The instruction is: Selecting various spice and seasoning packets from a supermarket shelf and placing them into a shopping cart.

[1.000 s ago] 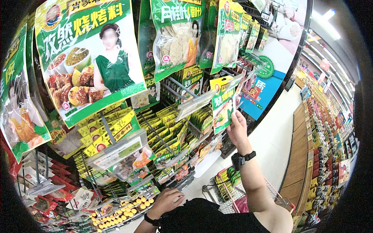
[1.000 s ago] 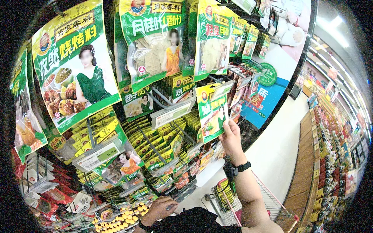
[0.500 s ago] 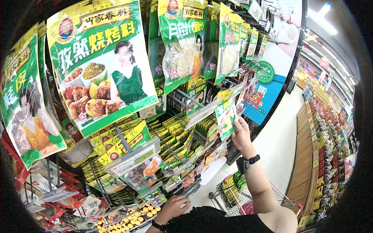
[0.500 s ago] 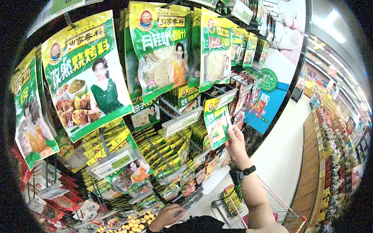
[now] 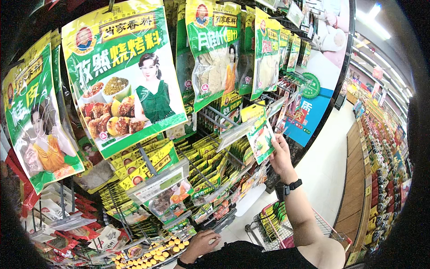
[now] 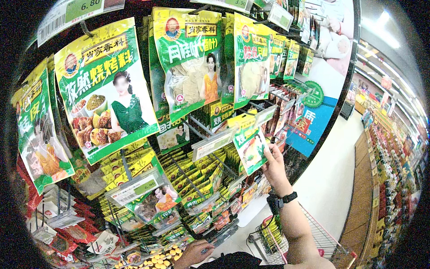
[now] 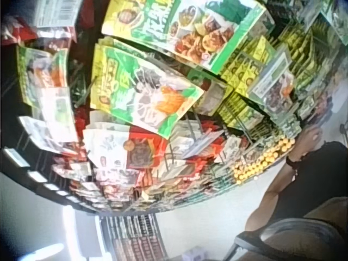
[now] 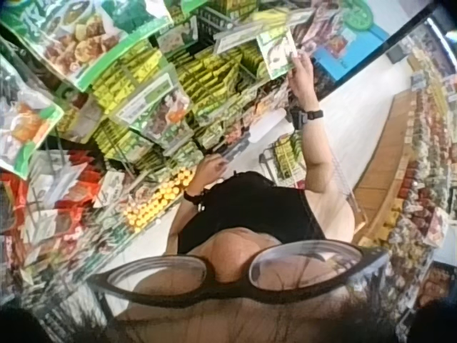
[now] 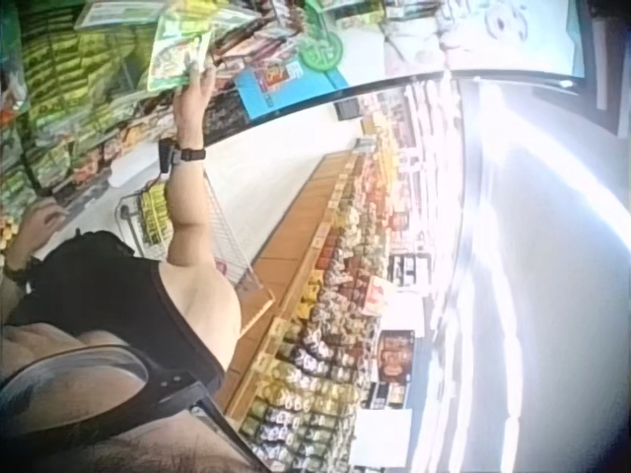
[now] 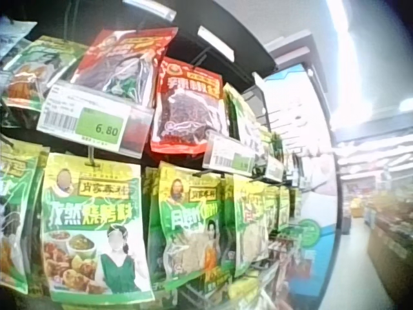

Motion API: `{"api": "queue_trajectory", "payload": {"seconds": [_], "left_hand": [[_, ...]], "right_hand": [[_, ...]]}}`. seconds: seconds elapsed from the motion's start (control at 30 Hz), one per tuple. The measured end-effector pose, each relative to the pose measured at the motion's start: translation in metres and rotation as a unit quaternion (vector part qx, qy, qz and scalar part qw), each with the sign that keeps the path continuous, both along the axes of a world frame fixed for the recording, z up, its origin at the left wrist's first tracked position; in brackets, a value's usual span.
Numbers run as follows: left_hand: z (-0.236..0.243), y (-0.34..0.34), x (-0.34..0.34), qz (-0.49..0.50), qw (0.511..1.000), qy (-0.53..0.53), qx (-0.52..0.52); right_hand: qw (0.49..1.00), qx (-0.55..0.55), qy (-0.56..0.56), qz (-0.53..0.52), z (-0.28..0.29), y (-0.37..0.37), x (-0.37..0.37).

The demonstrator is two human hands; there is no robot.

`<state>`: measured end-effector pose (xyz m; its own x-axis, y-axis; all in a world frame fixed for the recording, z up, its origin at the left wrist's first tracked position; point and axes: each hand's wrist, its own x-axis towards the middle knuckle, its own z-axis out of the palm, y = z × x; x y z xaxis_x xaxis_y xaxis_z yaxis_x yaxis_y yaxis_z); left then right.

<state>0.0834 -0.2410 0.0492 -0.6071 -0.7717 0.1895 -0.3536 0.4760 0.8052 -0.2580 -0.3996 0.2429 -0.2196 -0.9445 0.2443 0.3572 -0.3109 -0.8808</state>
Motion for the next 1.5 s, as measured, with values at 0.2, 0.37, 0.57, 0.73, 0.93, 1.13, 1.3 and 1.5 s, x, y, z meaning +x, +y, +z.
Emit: {"api": "queue_trajectory", "payload": {"seconds": [0.2, 0.37, 0.57, 0.73, 0.93, 1.13, 1.3, 1.5], "left_hand": [[-0.002, 0.0, -0.002, -0.001, 1.0, -0.024, -0.005], [0.005, 0.001, -0.005, 0.008, 0.999, -0.034, 0.005], [-0.004, 0.0, -0.006, 0.005, 1.0, -0.021, 0.003], [-0.002, -0.003, -0.009, -0.001, 1.0, -0.02, -0.017], [0.0, -0.003, -0.01, -0.001, 1.0, -0.005, -0.023], [-0.006, 0.002, -0.01, -0.001, 0.999, -0.025, 0.022], [-0.012, 0.001, -0.007, 0.005, 0.999, -0.036, 0.021], [-0.011, 0.007, -0.005, 0.018, 0.999, -0.036, 0.027]], "right_hand": [[0.998, -0.06, -0.032, -0.018, 0.001, 0.0, 0.013], [0.994, -0.087, -0.064, 0.009, -0.021, 0.006, 0.0], [0.996, -0.087, -0.037, 0.001, -0.007, 0.012, 0.002], [0.997, -0.061, -0.053, 0.002, -0.001, 0.009, -0.008], [0.996, -0.035, -0.06, -0.055, 0.001, 0.008, -0.007], [0.993, -0.034, -0.093, -0.059, 0.004, 0.007, -0.014], [0.992, -0.039, -0.114, -0.032, -0.001, 0.003, -0.009], [0.983, -0.071, -0.17, -0.019, -0.002, -0.001, 0.01]]}}
